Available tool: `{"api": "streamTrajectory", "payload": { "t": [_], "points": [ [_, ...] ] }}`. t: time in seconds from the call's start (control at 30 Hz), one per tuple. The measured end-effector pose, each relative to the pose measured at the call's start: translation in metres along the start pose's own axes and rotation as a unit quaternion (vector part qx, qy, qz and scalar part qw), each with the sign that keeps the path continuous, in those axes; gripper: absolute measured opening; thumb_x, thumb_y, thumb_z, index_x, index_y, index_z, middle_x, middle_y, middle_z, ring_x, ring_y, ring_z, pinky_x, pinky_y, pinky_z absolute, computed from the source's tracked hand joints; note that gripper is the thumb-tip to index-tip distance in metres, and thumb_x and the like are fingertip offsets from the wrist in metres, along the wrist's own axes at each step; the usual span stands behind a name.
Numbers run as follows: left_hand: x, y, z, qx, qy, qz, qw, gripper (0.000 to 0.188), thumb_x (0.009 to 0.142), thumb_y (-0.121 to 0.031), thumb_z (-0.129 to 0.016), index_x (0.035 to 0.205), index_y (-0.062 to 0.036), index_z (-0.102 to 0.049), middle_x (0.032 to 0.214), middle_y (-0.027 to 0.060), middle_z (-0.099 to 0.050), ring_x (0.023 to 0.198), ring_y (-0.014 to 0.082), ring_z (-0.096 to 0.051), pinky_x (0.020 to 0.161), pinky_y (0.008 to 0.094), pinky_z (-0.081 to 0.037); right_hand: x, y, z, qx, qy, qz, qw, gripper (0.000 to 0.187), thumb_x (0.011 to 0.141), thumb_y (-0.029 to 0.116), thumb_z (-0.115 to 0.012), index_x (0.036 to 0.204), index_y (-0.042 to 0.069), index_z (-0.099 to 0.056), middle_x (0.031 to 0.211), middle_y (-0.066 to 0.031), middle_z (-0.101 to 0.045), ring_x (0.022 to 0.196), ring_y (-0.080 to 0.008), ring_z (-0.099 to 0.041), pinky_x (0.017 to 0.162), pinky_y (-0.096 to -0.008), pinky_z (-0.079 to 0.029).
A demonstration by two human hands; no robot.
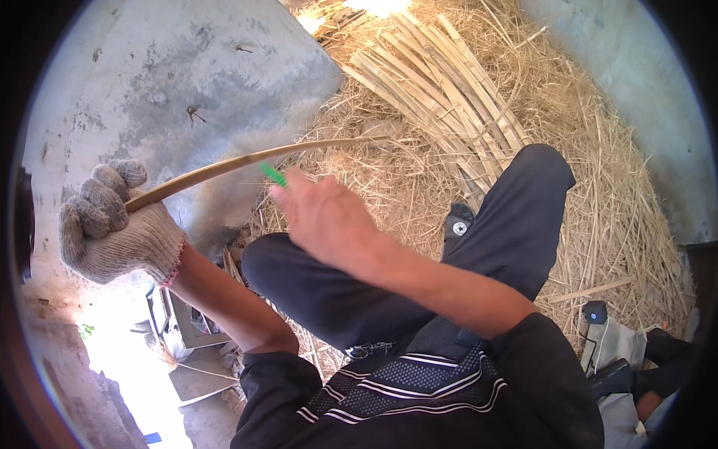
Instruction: The person sits cross-legged on a bed of straw and uses a green-handled knife to peel the outer layer off a long bamboo stick. They hold the stick with a gloved left hand and scrape the surface with the knife in their right hand, generating thin shavings that fall onto the straw.
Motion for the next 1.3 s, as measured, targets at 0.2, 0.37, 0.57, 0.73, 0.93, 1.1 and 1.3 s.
{"api": "streamTrajectory", "payload": {
  "t": [0.2, 0.37, 0.57, 0.73, 0.93, 1.1, 1.3],
  "points": [
    [0.007, 0.002, -0.002, 0.037, -0.050, -0.023, 0.998, 0.031, 0.074, -0.016, -0.047, 0.048, -0.0199, -0.030, 0.041, -0.0022, -0.025, 0.038, 0.0124, -0.023, 0.043, 0.0355, -0.031, 0.020, -0.051, -0.021, -0.014, -0.087, -0.040, 0.995, 0.033, 0.101, 0.028, -0.046, 0.098, -0.004, -0.053, 0.059, -0.0266, -0.059, 0.056, -0.0441, -0.063, 0.048, -0.0495, -0.051],
    [0.013, 0.006, 0.009, 0.013, -0.026, -0.005, 1.000, 0.030, 0.075, -0.018, -0.047, 0.048, -0.0171, -0.033, 0.040, -0.0003, -0.026, 0.033, 0.0116, -0.025, 0.035, 0.0325, -0.037, 0.018, -0.026, -0.018, 0.008, -0.043, -0.024, 0.999, 0.030, 0.101, 0.026, -0.045, 0.096, -0.003, -0.051, 0.054, -0.0233, -0.057, 0.053, -0.0427, -0.062, 0.047, -0.0493, -0.049],
    [0.006, 0.001, -0.008, 0.046, -0.052, -0.031, 0.997, 0.032, 0.074, -0.014, -0.045, 0.048, -0.0208, -0.028, 0.042, -0.0032, -0.023, 0.036, 0.0116, -0.022, 0.043, 0.0331, -0.030, 0.018, -0.054, -0.033, 0.035, -0.076, -0.035, 0.996, 0.028, 0.101, 0.024, -0.046, 0.099, -0.004, -0.050, 0.051, -0.0203, -0.054, 0.048, -0.0400, -0.059, 0.046, -0.0486, -0.047],
    [0.012, 0.004, -0.003, 0.046, -0.043, -0.014, 0.998, 0.032, 0.074, -0.015, -0.046, 0.047, -0.0206, -0.028, 0.041, -0.0027, -0.024, 0.036, 0.0124, -0.023, 0.043, 0.0332, -0.030, 0.021, -0.102, -0.030, -0.002, -0.077, -0.070, 0.995, 0.036, 0.103, 0.029, -0.042, 0.098, -0.005, -0.051, 0.052, -0.0207, -0.055, 0.051, -0.0393, -0.061, 0.047, -0.0465, -0.047],
    [0.007, 0.005, -0.007, 0.029, -0.063, 0.000, 0.998, 0.032, 0.074, -0.015, -0.047, 0.048, -0.0200, -0.030, 0.043, -0.0026, -0.026, 0.037, 0.0119, -0.025, 0.045, 0.0332, -0.029, 0.008, -0.011, -0.014, 0.058, -0.089, 0.075, 0.991, 0.030, 0.101, 0.025, -0.047, 0.094, -0.004, -0.051, 0.048, -0.0190, -0.052, 0.042, -0.0370, -0.057, 0.043, -0.0464, -0.044],
    [0.019, 0.010, 0.011, 0.074, -0.133, 0.012, 0.988, 0.031, 0.075, -0.013, -0.046, 0.050, -0.0204, -0.029, 0.044, -0.0036, -0.026, 0.038, 0.0106, -0.024, 0.046, 0.0328, -0.030, 0.029, -0.066, -0.042, -0.001, -0.084, -0.024, 0.996, 0.034, 0.102, 0.028, -0.045, 0.093, -0.004, -0.050, 0.049, -0.0209, -0.053, 0.046, -0.0392, -0.059, 0.044, -0.0481, -0.047],
    [0.014, 0.006, 0.004, 0.097, -0.153, 0.010, 0.984, 0.032, 0.074, -0.011, -0.045, 0.051, -0.0210, -0.025, 0.045, -0.0052, -0.020, 0.039, 0.0097, -0.018, 0.043, 0.0306, -0.025, 0.024, 0.017, -0.018, 0.019, -0.036, 0.061, 0.997, 0.032, 0.101, 0.028, -0.045, 0.094, -0.003, -0.052, 0.055, -0.0227, -0.057, 0.052, -0.0409, -0.062, 0.043, -0.0489, -0.047]
  ]
}}
Point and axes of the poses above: each hand's wrist, its own x-axis towards the middle knuckle, its own z-axis out of the back of the hand, y = z × x, the point moved 4 cm from there along x, towards the middle knuckle
